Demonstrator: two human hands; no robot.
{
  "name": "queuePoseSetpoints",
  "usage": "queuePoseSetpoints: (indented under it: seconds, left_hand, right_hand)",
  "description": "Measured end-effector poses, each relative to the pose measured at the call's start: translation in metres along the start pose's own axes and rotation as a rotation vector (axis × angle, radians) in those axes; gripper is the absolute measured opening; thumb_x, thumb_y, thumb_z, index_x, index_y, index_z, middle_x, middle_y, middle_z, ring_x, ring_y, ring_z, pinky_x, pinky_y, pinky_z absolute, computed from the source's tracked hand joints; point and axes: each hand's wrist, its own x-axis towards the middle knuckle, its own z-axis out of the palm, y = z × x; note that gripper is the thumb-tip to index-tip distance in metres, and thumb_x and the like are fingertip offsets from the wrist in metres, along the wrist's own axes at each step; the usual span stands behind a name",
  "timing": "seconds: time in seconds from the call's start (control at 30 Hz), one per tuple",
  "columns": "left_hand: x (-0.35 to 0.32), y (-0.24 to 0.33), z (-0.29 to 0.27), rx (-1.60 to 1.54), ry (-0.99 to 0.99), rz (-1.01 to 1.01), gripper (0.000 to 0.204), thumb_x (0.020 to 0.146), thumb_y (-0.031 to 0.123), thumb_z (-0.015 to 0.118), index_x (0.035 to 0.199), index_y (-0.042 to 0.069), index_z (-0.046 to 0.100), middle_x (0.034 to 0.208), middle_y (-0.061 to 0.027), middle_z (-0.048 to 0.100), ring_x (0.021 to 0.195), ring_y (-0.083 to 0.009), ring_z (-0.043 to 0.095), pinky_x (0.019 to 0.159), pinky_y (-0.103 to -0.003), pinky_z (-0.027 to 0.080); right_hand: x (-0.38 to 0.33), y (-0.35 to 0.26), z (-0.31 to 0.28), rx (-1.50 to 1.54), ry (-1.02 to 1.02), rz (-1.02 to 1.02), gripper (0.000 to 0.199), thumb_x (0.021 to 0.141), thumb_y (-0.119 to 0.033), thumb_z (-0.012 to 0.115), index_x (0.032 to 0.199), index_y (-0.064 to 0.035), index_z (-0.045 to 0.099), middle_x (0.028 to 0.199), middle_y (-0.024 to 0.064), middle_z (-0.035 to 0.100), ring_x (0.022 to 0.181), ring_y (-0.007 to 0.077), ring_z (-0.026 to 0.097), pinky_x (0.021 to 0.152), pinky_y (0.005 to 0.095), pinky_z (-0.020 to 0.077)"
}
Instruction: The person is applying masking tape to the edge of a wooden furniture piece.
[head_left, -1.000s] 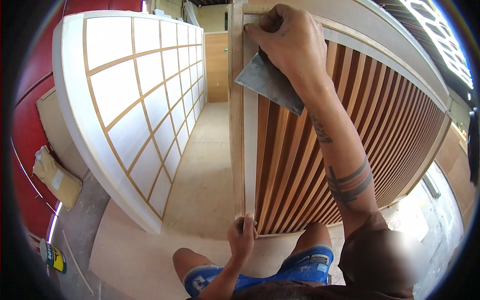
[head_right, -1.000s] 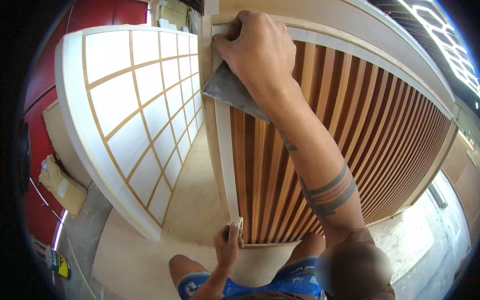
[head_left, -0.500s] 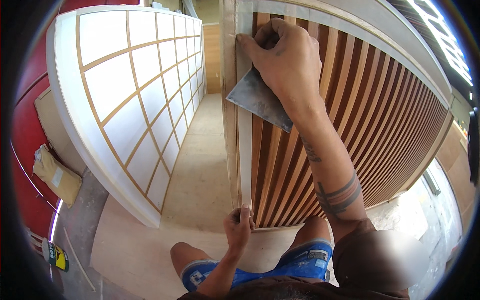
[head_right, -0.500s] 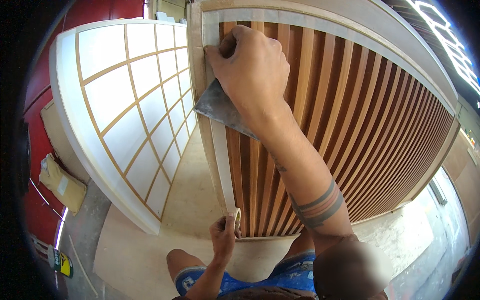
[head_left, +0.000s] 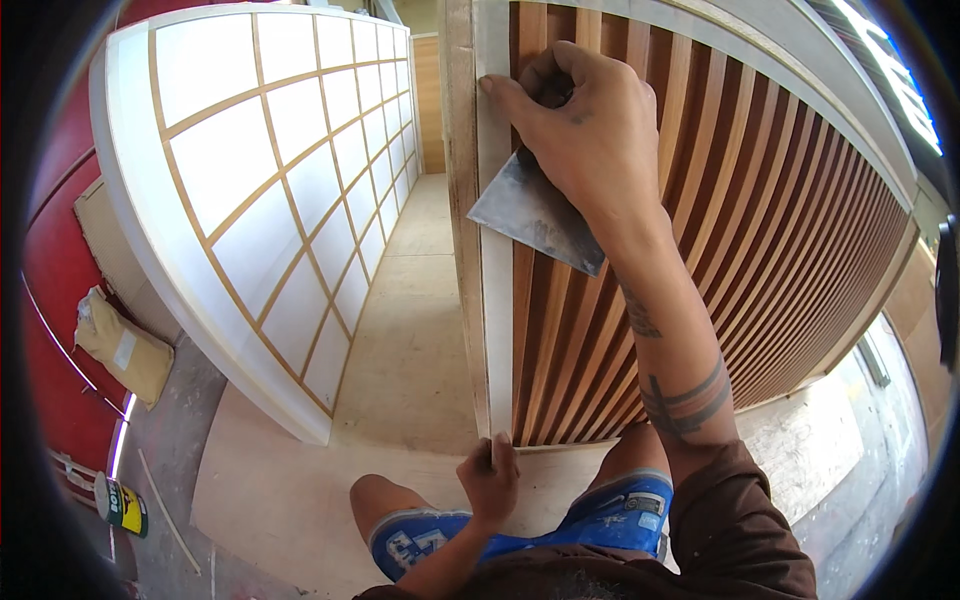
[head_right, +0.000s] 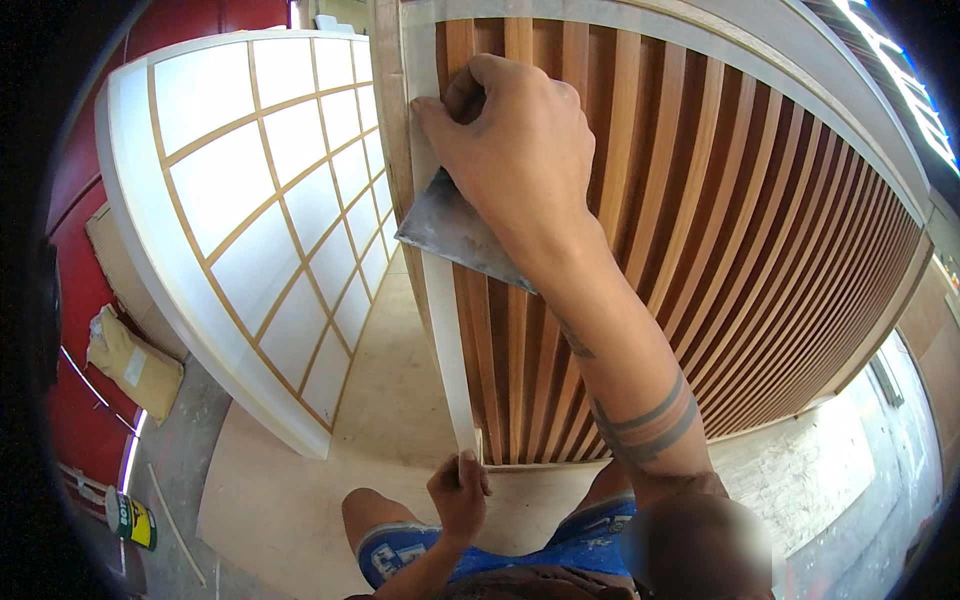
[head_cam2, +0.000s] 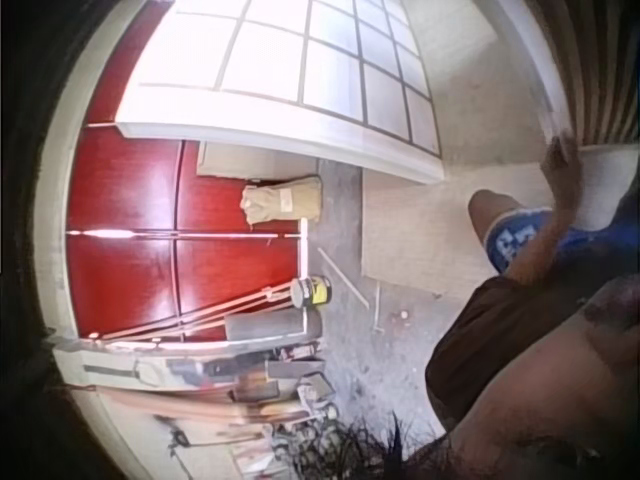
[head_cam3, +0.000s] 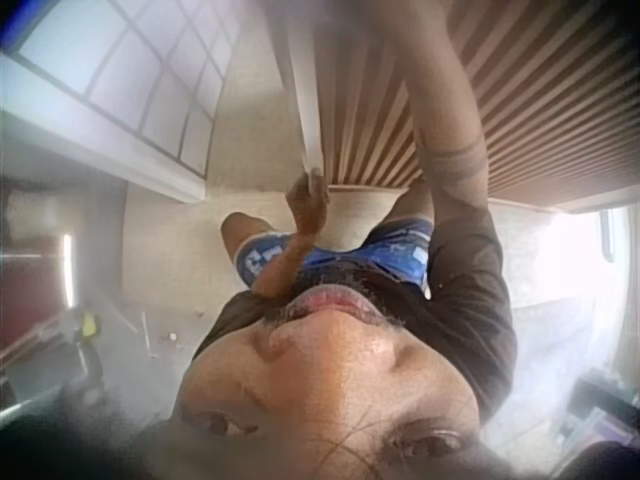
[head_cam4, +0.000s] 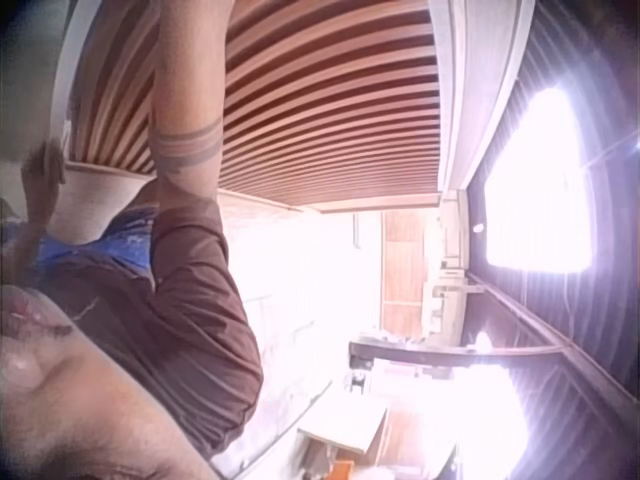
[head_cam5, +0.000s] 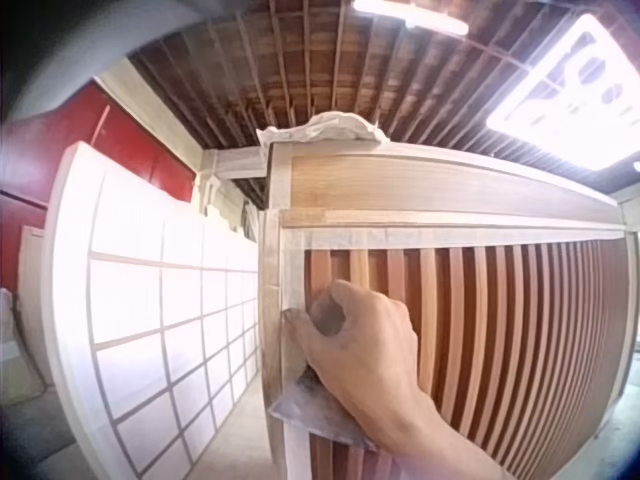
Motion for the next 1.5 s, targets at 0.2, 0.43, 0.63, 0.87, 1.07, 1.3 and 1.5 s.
queuePoseSetpoints:
  seconds: [0.2,0.43,0.63,0.87,1.07,1.3,1.5]
  left_hand:
    - [-0.034,0.021,-0.002,0.105,-0.028,-0.065,0.044,0.107,0.032,0.062,0.076,0.0,0.058,0.062,-0.004,0.057,0.053,-0.0093,0.052,0.05,-0.028,0.043]
    - [-0.032,0.029,-0.012,0.038,-0.034,-0.091,0.043,0.108,0.03,0.059,0.077,0.0,0.058,0.062,-0.005,0.057,0.053,-0.0106,0.053,0.05,-0.029,0.044]
    - [-0.002,0.015,-0.012,0.04,-0.091,-0.115,0.044,0.108,0.032,0.058,0.076,0.001,0.06,0.061,-0.0036,0.056,0.051,-0.01,0.052,0.049,-0.028,0.044]
    - [0.017,0.006,-0.012,-0.053,-0.043,-0.117,0.043,0.108,0.031,0.058,0.074,0.004,0.059,0.06,-0.0025,0.054,0.051,-0.0093,0.053,0.049,-0.028,0.044]
    - [0.017,0.012,-0.015,-0.016,-0.049,-0.106,0.044,0.108,0.031,0.059,0.074,0.003,0.058,0.06,-0.0027,0.053,0.052,-0.0106,0.054,0.05,-0.028,0.044]
    - [-0.005,0.022,-0.018,0.018,-0.04,-0.148,0.046,0.108,0.034,0.059,0.076,0.001,0.059,0.06,-0.0045,0.056,0.052,-0.0114,0.054,0.05,-0.029,0.045]
    - [-0.002,0.021,-0.02,0.06,-0.039,-0.165,0.047,0.108,0.036,0.058,0.078,0.0,0.061,0.06,-0.0047,0.056,0.051,-0.0112,0.054,0.05,-0.029,0.045]
  right_hand:
    - [0.001,0.0,-0.001,0.078,-0.039,0.076,0.025,0.082,-0.028,0.079,0.082,-0.0039,0.075,0.073,0.0116,0.074,0.068,0.0295,0.072,0.07,0.0412,0.0576]
    - [0.001,0.002,-0.002,0.074,-0.022,0.027,0.028,0.083,-0.026,0.084,0.082,0.0,0.075,0.067,0.0082,0.07,0.057,0.0125,0.065,0.06,0.0293,0.0545]
    - [0.001,0.001,0.002,0.013,-0.007,0.007,0.029,0.082,-0.028,0.084,0.081,-0.0002,0.074,0.066,0.0086,0.07,0.056,0.0143,0.066,0.059,0.0307,0.0546]
    - [0.001,-0.002,0.002,-0.031,-0.025,0.032,0.025,0.08,-0.03,0.079,0.082,-0.006,0.075,0.07,0.0142,0.072,0.07,0.0349,0.072,0.07,0.0448,0.0585]
    - [0.002,-0.002,-0.001,-0.046,-0.042,0.007,0.026,0.082,-0.029,0.078,0.083,-0.0038,0.075,0.072,0.0151,0.073,0.07,0.0361,0.072,0.07,0.0448,0.058]
    - [0.002,-0.003,-0.004,-0.006,-0.072,0.043,0.024,0.083,-0.028,0.077,0.084,-0.0034,0.075,0.072,0.0157,0.073,0.071,0.0367,0.072,0.069,0.0447,0.0576]
    - [0.001,0.0,-0.001,-0.014,-0.071,0.041,0.026,0.083,-0.03,0.078,0.084,-0.0038,0.075,0.074,0.0159,0.073,0.072,0.037,0.072,0.07,0.0453,0.0577]
